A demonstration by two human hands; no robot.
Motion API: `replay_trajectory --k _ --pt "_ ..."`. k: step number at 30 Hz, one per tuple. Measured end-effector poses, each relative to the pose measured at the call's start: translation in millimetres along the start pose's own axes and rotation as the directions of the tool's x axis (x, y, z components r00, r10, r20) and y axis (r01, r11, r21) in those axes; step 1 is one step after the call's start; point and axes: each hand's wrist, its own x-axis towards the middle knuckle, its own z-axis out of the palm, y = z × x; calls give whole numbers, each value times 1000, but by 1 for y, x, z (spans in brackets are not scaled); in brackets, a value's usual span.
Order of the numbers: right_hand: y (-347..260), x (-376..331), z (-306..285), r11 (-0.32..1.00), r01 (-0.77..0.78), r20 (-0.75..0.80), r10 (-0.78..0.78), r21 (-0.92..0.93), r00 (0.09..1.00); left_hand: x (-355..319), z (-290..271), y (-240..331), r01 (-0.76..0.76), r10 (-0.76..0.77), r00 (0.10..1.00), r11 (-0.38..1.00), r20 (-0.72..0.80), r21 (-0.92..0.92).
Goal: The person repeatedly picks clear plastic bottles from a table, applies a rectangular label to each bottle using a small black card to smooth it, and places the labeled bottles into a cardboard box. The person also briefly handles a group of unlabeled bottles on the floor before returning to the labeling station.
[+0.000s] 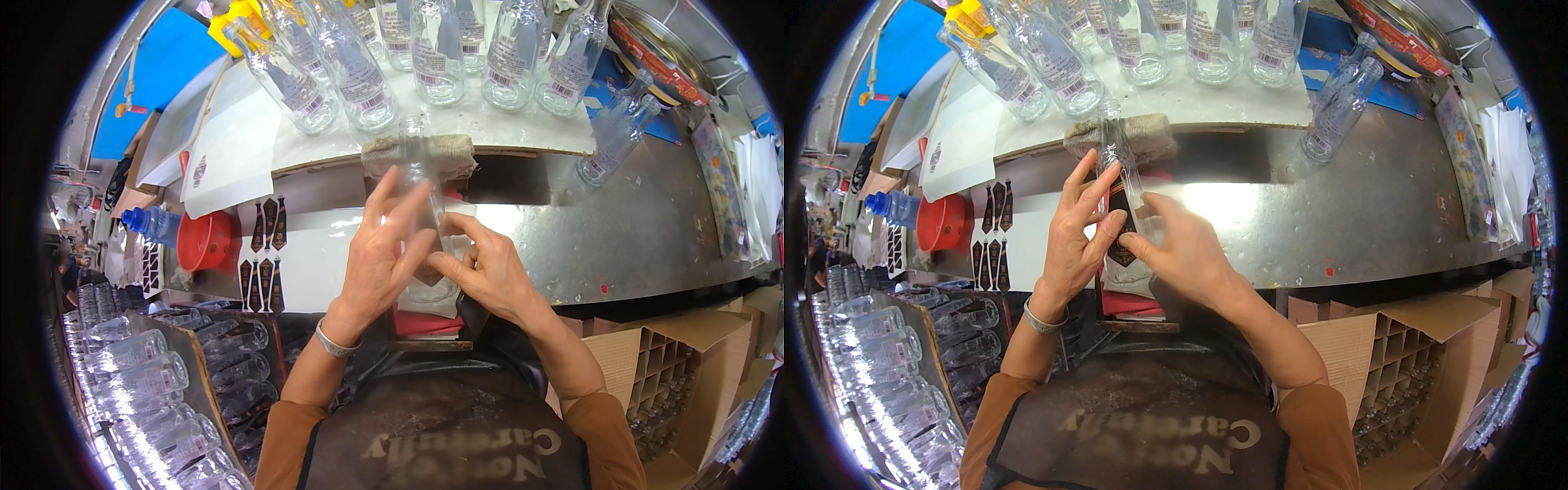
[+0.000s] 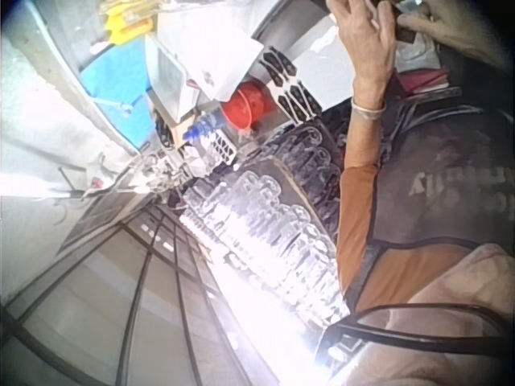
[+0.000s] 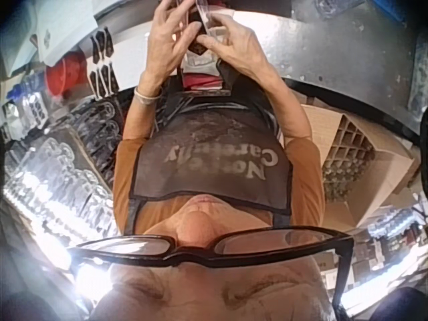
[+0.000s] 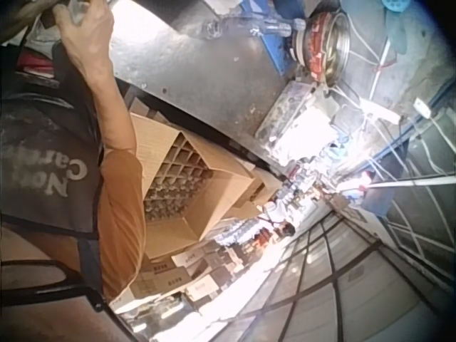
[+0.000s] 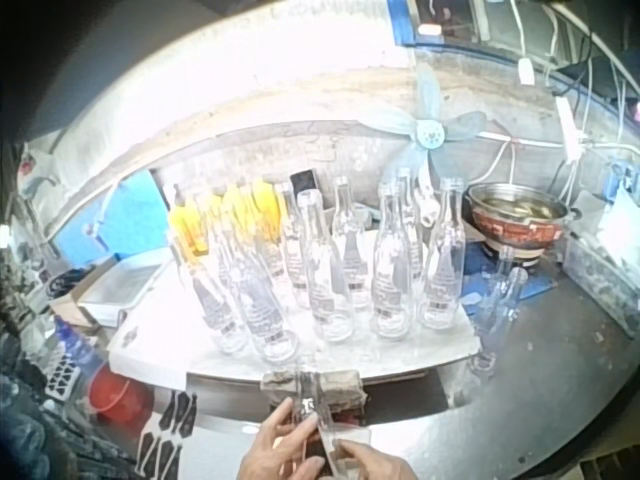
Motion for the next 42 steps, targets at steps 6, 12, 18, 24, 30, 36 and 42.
replay_trajectory --k 6,12,18,24,30,36,42 --pt "-2 2 -3 1000 -14 18 14 19 1000 1 5 -5 -78 83 990 996 -110 45" --pt "-3 2 -8 972 -166 120 147 164 982 -4 4 -3 -46 44 990 999 -135 -14" --pt "10 -23 -11 959 -154 136 124 240 983 -42 2 1 281 -243 960 802 143 -526" --pt "3 -16 -13 940 -251 153 220 232 963 -49 15 -19 235 -217 970 693 113 -682" --pt "8 -11 -6 951 -198 91 181 236 979 -45 20 -11 235 -237 966 632 104 -739" --pt "8 -11 -5 953 -195 78 182 232 980 -45 25 -11 226 -262 962 620 73 -751" --pt "6 -12 -4 949 -203 85 188 240 978 -44 25 -10 224 -267 962 641 61 -734"
